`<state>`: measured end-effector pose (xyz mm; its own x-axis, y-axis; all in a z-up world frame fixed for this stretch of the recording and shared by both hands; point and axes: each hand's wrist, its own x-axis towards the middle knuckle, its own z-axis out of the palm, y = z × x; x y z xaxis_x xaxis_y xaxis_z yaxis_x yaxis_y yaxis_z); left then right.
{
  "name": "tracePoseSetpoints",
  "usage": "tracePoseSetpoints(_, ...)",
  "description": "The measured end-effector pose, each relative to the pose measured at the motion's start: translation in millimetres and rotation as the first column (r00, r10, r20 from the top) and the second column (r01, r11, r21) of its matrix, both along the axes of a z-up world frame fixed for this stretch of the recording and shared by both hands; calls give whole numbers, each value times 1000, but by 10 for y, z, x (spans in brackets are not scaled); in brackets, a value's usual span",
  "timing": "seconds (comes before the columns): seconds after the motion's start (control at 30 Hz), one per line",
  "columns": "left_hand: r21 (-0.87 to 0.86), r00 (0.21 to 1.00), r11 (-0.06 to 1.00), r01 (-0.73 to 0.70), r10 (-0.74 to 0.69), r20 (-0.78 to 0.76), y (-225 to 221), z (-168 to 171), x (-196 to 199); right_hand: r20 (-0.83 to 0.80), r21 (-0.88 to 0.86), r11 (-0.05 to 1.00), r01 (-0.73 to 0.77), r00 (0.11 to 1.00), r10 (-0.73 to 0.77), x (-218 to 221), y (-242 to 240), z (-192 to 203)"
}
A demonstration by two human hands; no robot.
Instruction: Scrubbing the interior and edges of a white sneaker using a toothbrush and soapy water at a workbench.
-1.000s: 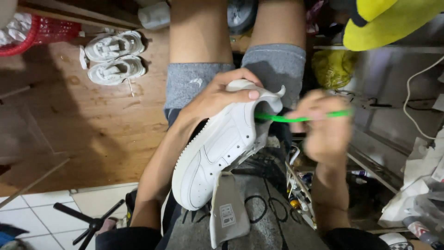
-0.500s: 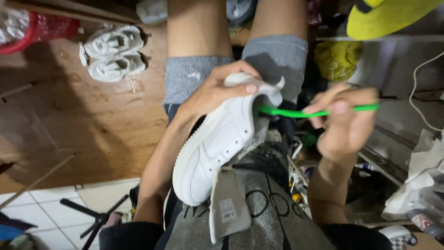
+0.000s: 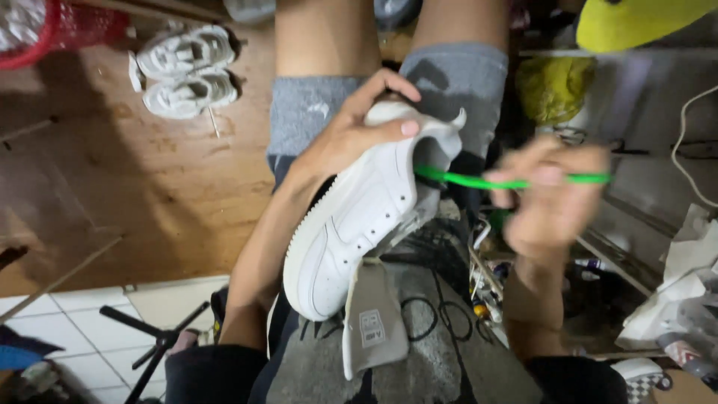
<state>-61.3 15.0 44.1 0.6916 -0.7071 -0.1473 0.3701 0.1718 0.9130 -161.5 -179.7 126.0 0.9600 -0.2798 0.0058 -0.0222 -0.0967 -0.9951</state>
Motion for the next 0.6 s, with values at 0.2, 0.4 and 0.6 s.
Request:
tracePoseSetpoints(0.2, -12, 1000, 1000, 2, -2, 21, -6, -13, 5, 97, -151, 988, 38, 995, -23, 91, 39, 137)
tracePoseSetpoints(0.4, -7, 1000, 1000, 4, -4, 1, 3, 26, 15, 27, -252, 965, -72, 996, 81, 106, -44, 173)
tracePoseSetpoints(0.6, -13, 994, 998, -59, 58, -91, 3, 88, -6, 182, -177, 957, -230, 948, 261, 172, -268, 82)
